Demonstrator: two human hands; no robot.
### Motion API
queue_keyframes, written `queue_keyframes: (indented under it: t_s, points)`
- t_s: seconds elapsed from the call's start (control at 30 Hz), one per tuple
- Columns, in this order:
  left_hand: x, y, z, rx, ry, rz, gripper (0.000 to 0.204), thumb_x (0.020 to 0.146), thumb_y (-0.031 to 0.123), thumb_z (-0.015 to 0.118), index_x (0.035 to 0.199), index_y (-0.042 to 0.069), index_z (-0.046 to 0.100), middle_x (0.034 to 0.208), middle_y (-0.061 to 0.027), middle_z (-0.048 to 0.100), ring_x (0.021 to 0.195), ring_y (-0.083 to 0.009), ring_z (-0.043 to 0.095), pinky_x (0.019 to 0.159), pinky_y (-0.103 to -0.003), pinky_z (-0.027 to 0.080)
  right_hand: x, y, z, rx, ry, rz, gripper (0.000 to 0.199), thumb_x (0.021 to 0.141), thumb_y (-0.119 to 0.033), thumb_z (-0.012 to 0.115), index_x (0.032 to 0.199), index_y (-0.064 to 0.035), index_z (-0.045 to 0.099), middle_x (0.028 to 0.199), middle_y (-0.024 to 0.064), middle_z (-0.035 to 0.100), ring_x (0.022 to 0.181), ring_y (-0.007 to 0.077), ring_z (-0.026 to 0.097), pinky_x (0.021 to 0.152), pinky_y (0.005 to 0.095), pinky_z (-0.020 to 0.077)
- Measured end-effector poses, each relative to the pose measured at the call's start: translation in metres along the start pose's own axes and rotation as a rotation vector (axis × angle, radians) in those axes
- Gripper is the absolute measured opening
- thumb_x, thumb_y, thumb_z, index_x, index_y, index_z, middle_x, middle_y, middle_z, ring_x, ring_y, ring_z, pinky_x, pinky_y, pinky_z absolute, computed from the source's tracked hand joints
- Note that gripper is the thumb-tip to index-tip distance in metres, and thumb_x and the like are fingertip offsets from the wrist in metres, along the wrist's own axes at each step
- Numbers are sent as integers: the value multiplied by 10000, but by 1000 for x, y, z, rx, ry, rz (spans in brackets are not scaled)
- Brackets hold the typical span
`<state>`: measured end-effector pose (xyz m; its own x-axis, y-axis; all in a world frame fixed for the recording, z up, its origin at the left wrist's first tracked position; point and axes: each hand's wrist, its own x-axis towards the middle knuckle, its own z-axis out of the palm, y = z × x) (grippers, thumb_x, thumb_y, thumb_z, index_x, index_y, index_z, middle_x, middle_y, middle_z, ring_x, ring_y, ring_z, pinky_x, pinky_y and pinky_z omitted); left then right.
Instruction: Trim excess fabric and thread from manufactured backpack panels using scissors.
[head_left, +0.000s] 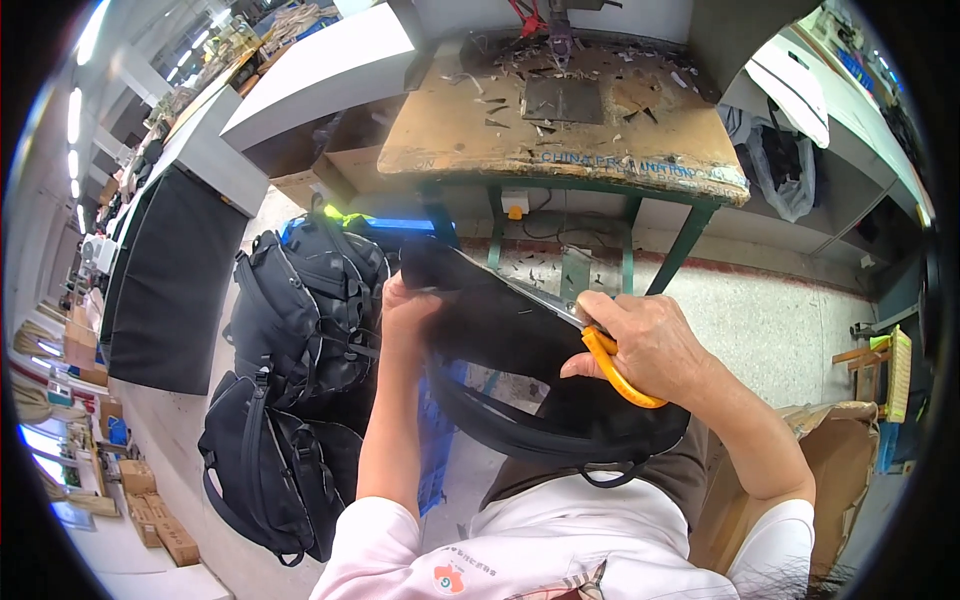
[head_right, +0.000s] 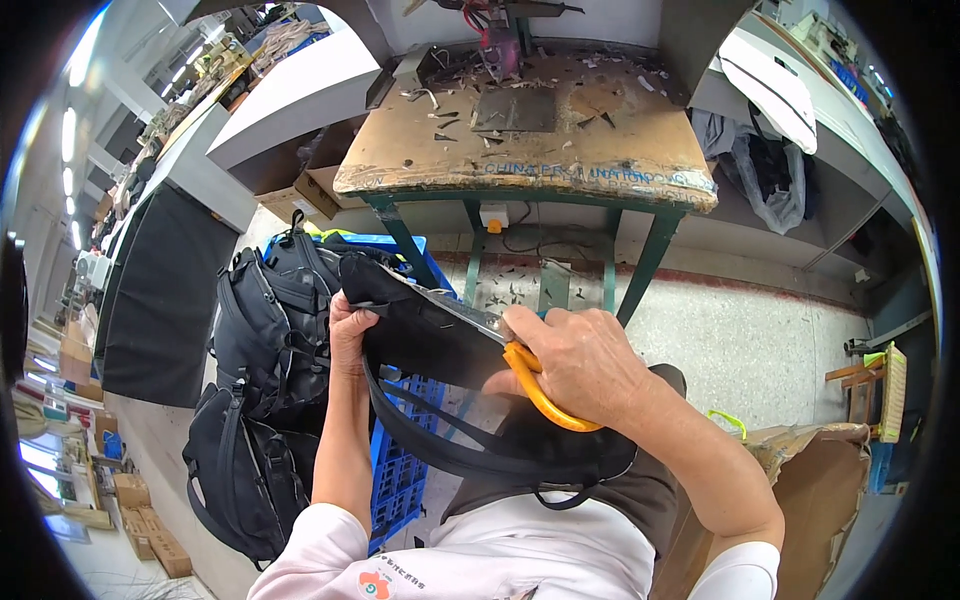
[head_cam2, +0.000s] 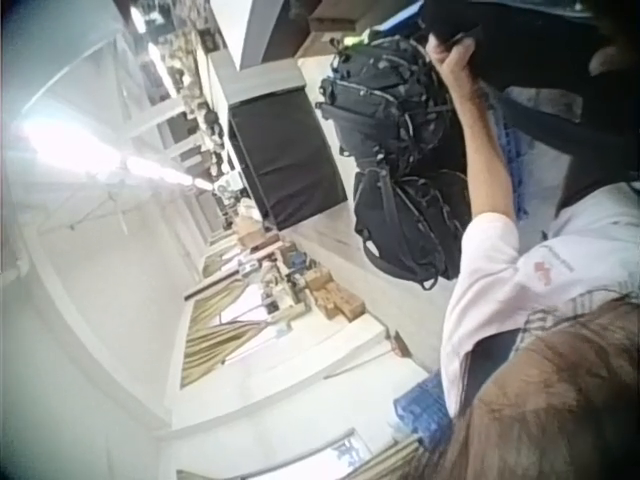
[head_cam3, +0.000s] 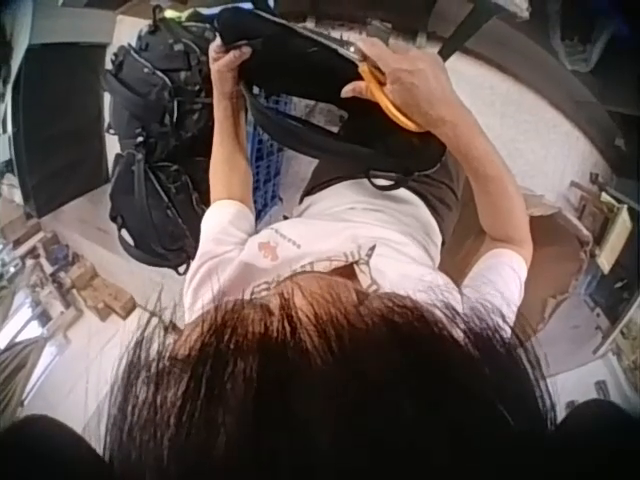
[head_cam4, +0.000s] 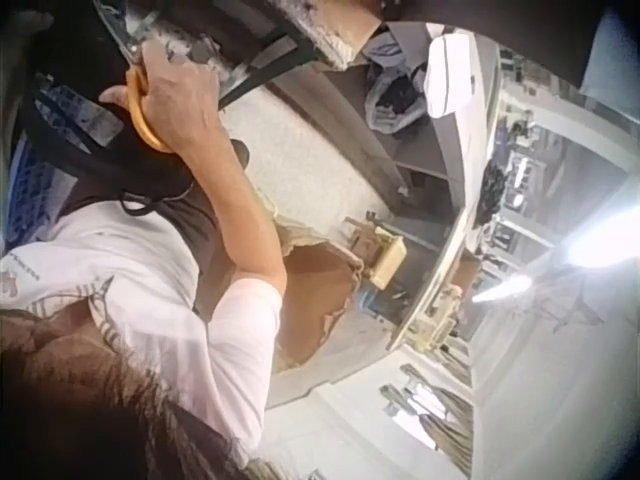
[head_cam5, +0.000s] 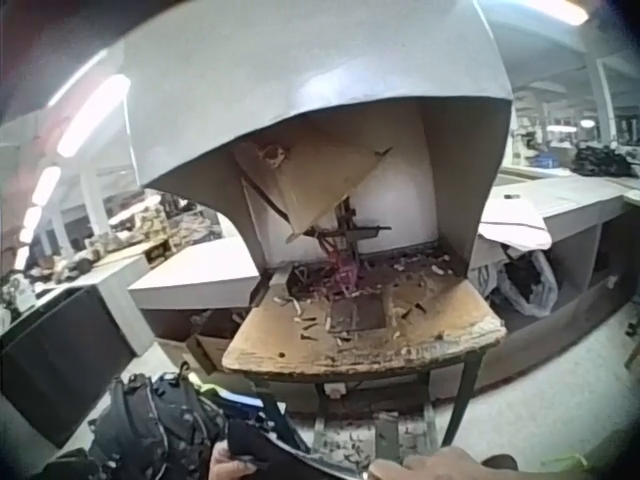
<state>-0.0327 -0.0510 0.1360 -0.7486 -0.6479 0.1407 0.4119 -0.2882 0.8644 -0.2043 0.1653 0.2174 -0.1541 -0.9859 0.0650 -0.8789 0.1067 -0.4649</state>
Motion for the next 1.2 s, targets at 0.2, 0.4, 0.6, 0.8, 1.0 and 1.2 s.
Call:
queue_keyframes:
  t_s: [0.2,0.4,0.6,0.8,1.0,1.2]
  points:
    - [1,2,14,127,18,-6,387,572,5,539,956,-18,577,860,-68,606,749,-154,589,692,-261,464,5,0,1,-8,258,-130,561,690,-547,610,902,-46,472,580,118,524,551,310,539,522,379,414]
    - [-7,13,19,217,33,8,347,584,0,563,929,-11,592,837,-50,606,736,-131,579,674,-238,458,9,-2,-6,44,9,43,692,616,-544,661,1040,-28,481,741,122,540,627,305,533,548,335,422]
    - [-67,117,43,845,565,439,247,627,11,626,873,-5,616,808,-65,632,716,-169,594,673,-269,467,-26,9,-15,427,366,202,672,653,-419,718,1146,-71,424,738,78,517,617,209,539,572,293,436]
    - [-147,32,92,1771,-9,722,433,483,136,621,901,24,604,609,-56,471,509,-225,456,463,-339,350,-46,-18,51,1516,8,245,981,533,-500,782,1276,-95,285,954,28,506,818,102,493,736,244,416]
    - [-161,-68,139,1500,-482,364,294,676,161,594,848,-74,552,570,-64,471,512,-205,501,511,-327,364,-75,8,106,1217,284,523,567,608,10,661,1122,-38,426,812,-33,404,732,69,408,625,203,364]
    - [-62,-63,38,1140,341,174,295,756,173,602,966,-33,573,896,-133,615,825,-193,587,731,-295,448,-107,28,84,1149,169,386,527,616,-6,643,1116,-38,478,887,-17,471,823,57,428,735,203,359]
